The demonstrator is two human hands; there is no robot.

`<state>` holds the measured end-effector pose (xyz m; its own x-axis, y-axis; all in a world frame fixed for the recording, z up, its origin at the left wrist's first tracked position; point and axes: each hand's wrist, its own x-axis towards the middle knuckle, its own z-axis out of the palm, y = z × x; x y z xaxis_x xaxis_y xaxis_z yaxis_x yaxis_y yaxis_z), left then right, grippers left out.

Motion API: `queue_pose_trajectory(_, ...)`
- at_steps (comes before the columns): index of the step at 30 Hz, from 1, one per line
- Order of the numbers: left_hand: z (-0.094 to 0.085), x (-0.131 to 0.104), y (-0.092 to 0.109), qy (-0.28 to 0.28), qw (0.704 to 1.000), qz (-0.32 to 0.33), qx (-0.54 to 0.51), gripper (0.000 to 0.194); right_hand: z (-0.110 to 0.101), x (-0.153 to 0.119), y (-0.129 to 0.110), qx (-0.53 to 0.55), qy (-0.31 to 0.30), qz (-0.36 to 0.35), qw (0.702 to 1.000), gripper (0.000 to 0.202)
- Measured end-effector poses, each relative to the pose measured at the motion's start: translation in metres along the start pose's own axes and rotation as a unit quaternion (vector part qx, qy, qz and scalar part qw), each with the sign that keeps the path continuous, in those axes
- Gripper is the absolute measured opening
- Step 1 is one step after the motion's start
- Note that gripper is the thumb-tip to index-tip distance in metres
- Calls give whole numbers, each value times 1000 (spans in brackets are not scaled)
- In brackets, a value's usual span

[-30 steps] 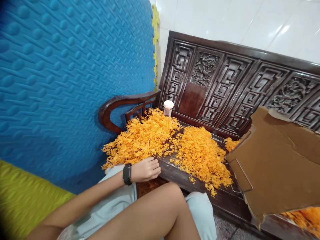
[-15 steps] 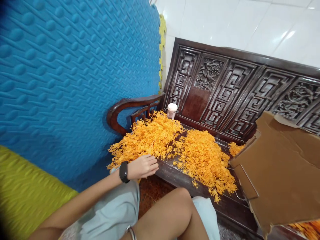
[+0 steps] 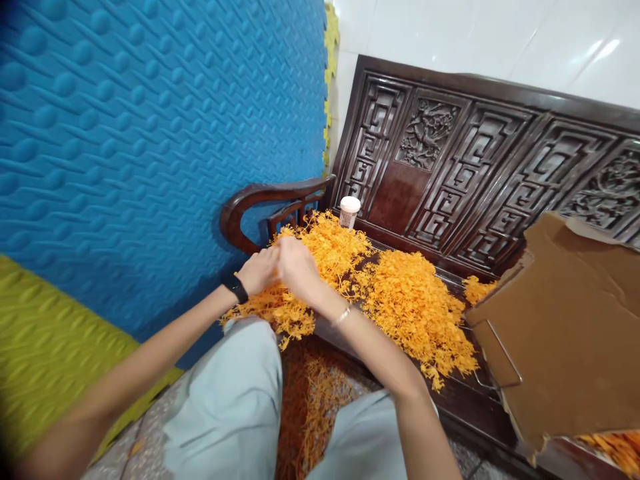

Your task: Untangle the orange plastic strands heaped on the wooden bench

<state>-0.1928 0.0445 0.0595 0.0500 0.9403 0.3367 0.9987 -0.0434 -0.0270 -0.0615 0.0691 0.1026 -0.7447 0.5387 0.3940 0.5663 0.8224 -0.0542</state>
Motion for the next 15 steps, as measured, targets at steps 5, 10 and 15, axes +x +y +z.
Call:
queue_pose_trajectory(5,8,11,8,28,997,-26,-67,50,10,46,38,-144,-86,36,985,27)
queue_pose_trajectory(10,8,7,26,128,984,107,-69,39,-2,80,57,-183,-102,25,977,20)
queue_pose_trajectory(15,24,31,35,18,994,97,-45,80,-25,97,72,-220,-46,-39,974,23)
